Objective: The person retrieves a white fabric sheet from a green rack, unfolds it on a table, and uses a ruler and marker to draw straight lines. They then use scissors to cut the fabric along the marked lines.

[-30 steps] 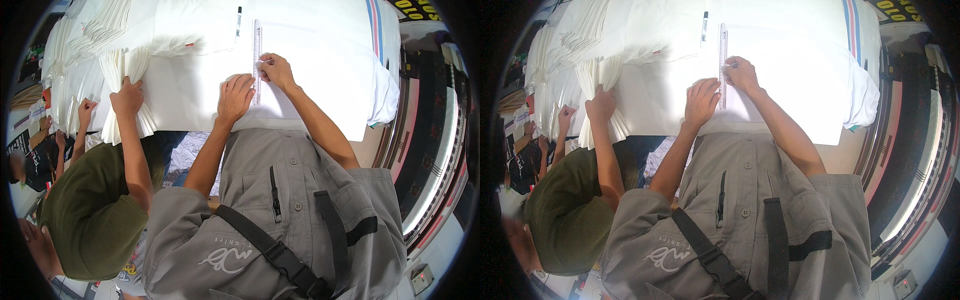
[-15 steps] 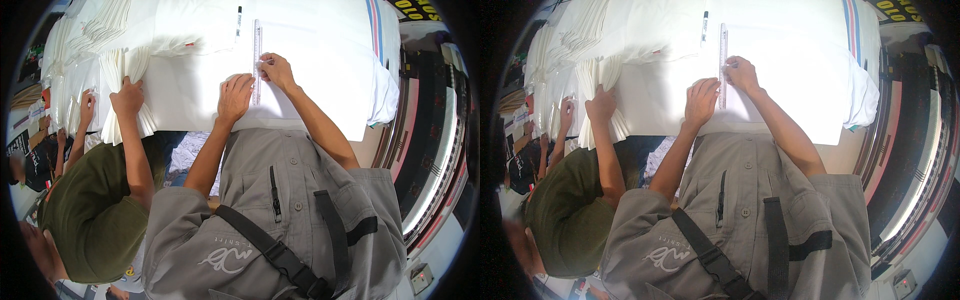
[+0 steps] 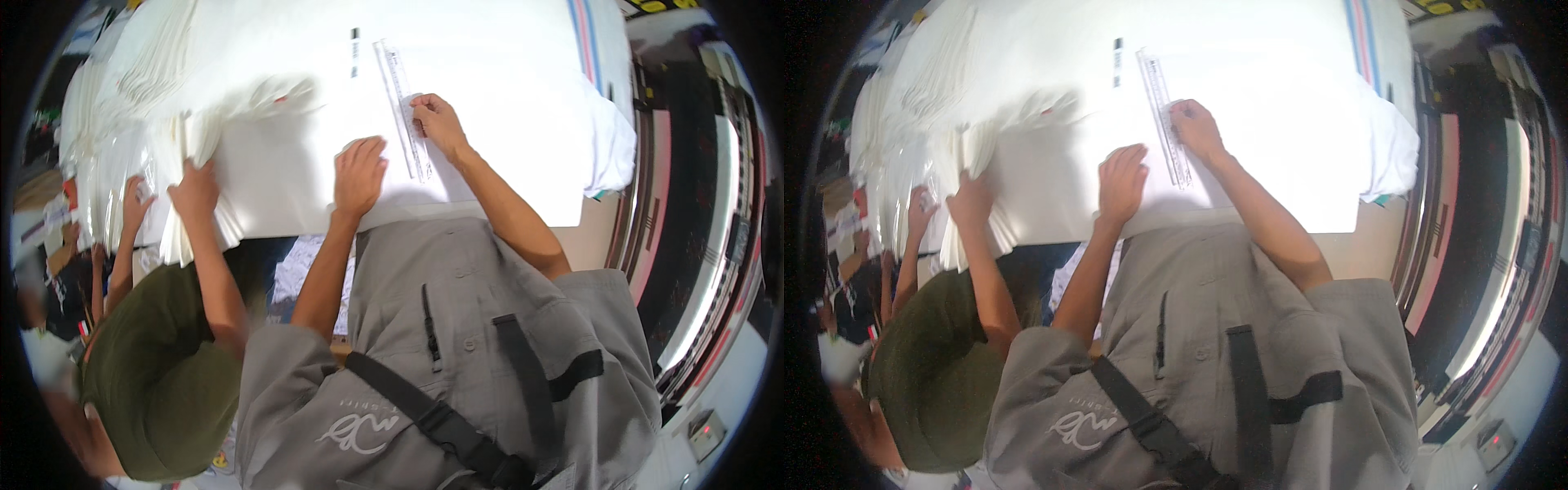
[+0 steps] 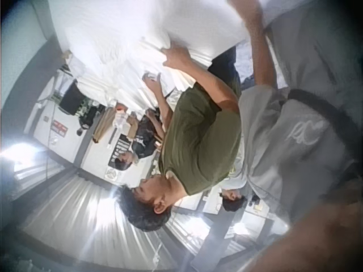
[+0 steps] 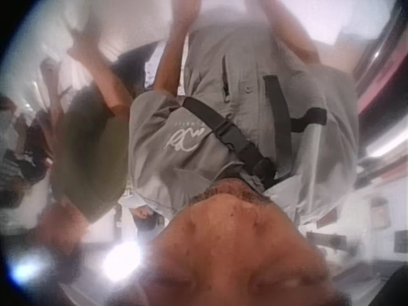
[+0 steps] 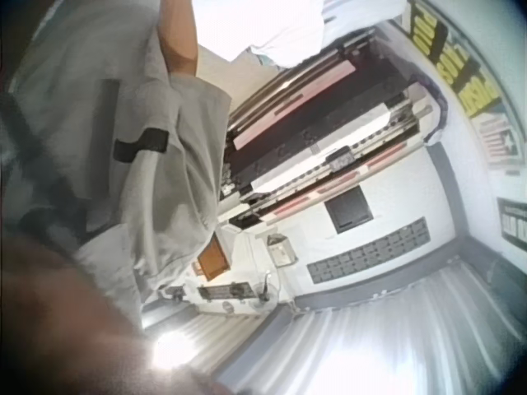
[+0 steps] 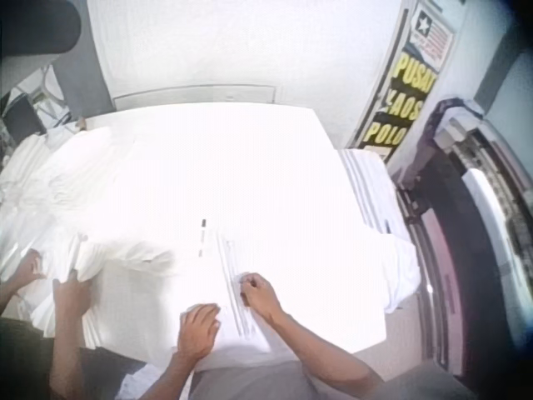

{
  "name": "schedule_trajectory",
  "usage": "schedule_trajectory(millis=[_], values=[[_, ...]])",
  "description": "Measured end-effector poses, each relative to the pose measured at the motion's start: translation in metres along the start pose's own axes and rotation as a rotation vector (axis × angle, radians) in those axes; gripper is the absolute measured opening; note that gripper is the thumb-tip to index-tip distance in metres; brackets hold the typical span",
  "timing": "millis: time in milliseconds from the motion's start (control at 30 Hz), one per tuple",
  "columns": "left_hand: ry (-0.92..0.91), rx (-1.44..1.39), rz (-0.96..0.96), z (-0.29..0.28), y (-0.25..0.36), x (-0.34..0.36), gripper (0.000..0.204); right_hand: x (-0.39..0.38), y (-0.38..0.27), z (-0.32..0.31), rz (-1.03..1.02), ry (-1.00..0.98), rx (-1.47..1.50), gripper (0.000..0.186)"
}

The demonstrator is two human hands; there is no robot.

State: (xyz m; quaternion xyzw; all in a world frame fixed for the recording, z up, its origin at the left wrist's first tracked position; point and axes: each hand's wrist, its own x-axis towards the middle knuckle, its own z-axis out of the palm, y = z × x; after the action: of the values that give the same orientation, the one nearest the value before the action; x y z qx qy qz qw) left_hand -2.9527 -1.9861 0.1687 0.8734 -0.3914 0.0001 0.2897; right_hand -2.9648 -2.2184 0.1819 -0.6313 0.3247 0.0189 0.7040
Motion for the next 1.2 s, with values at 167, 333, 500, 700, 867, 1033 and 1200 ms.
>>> schedule_trajectory(millis=[167,333,500,700,867,1033,1200], values=[[0.070,-0.093,-0.035,0.011,-0.003,0.006,0.041,-0.018,-0.017,-0.073,0.045,0.167,0.232,0.013],[0.143,-0.081,-0.109,0.018,0.020,0.053,0.042,-0.022,-0.023,-0.183,-0.040,0.289,0.242,0.025],[0.153,0.062,-0.123,0.023,0.022,0.115,0.044,0.014,-0.018,-0.283,-0.128,0.528,-0.062,0.029],[-0.063,0.372,-0.256,0.055,0.006,0.160,0.061,0.086,-0.004,-0.390,-0.329,0.579,-0.514,0.039],[-0.110,0.418,-0.359,0.067,-0.003,0.171,0.070,0.111,-0.016,-0.398,-0.256,0.337,-0.559,0.043],[-0.100,0.437,-0.348,0.065,-0.010,0.166,0.074,0.115,-0.029,-0.395,-0.095,0.117,-0.572,0.041],[-0.102,0.439,-0.327,0.065,-0.018,0.182,0.077,0.129,-0.032,-0.396,-0.101,0.181,-0.475,0.039]])
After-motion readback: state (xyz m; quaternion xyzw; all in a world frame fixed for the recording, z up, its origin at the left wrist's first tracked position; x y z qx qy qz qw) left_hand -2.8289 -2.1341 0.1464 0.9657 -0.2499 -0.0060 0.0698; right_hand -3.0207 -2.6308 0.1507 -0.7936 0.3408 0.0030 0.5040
